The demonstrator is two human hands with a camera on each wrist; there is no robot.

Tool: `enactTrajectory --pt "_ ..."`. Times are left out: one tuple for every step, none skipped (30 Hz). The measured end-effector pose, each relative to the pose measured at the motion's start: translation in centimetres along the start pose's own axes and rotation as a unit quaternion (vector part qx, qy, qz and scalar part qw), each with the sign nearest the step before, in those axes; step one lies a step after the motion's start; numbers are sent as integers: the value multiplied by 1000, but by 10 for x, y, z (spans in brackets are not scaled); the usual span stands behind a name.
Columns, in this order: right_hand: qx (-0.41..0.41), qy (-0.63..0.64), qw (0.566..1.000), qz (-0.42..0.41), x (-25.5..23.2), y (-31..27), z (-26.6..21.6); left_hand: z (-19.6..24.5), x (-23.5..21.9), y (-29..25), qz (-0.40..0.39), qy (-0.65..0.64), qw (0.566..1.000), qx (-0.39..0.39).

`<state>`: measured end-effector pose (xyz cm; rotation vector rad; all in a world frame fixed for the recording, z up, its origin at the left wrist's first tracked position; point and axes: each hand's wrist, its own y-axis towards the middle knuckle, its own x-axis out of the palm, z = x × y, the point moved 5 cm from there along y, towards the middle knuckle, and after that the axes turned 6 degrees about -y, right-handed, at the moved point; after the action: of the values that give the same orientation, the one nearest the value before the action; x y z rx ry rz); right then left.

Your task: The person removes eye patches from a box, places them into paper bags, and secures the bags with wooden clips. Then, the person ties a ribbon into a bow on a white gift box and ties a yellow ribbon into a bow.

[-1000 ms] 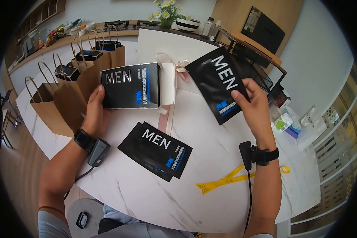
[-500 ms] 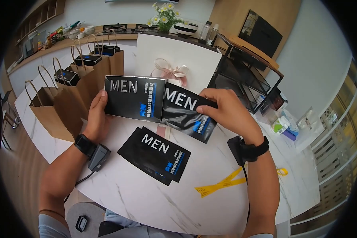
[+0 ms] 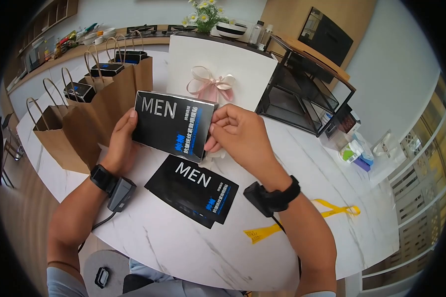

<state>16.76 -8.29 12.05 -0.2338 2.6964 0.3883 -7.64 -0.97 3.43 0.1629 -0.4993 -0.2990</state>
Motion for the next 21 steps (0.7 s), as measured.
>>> enactTrajectory --pt "-1 13 999 36 1 0 1 1 0 -1 -2 -10 1000 0" --pt "-2 26 997 70 1 -1 2 1 -1 0 0 -9 1000 1" --pt "-2 26 997 66 0 -2 -1 1 -4 0 14 -5 1000 4" --pt "46 -47 997 43 -3 -6 -1 1 -6 1 28 -2 1000 6" --pt "95 -122 988 19 -6 -10 2 2 -7 1 33 -3 999 5" --pt "97 -123 988 14 -8 -12 4 4 -8 1 52 -3 999 10" --pt "95 -211 971 -63 -3 -18 9 4 -9 -1 70 -4 997 13" --pt "92 -296 941 -136 3 -26 12 3 -8 -2 70 -5 998 9" --pt "30 -463 874 -147 10 -35 6 4 -7 -1 70 -12 997 10" --pt "-7 -522 838 -158 18 -44 8 4 -7 0 70 -17 997 10" --pt "-2 -569 803 -176 29 -51 5 4 -8 1 70 -13 997 11" --pt "1 -613 766 -195 37 -55 2 4 -6 0 70 -11 997 10" --pt "1 -611 767 -196 37 -55 4 5 -5 -2 73 -7 997 13" --pt "0 -586 785 -200 36 -55 6 6 -4 -3 76 -3 997 17" --pt "-2 -562 802 -203 35 -56 9 5 -5 -2 75 -3 997 17" --pt "-3 -563 801 -202 32 -56 16 4 -7 -1 73 -8 997 20" --pt "-38 -532 830 -165 28 -55 19 4 -9 0 70 -13 997 24" --pt "-74 -498 854 -129 24 -54 18 6 -9 0 70 -13 997 27" --pt "-76 -499 854 -128 20 -53 17 7 -9 -1 74 -9 997 23" --pt "-45 -458 877 -137 13 -52 19 7 -9 -2 78 -6 997 19" --pt "-12 -415 898 -144 6 -52 20 6 -9 -2 78 -6 997 20"
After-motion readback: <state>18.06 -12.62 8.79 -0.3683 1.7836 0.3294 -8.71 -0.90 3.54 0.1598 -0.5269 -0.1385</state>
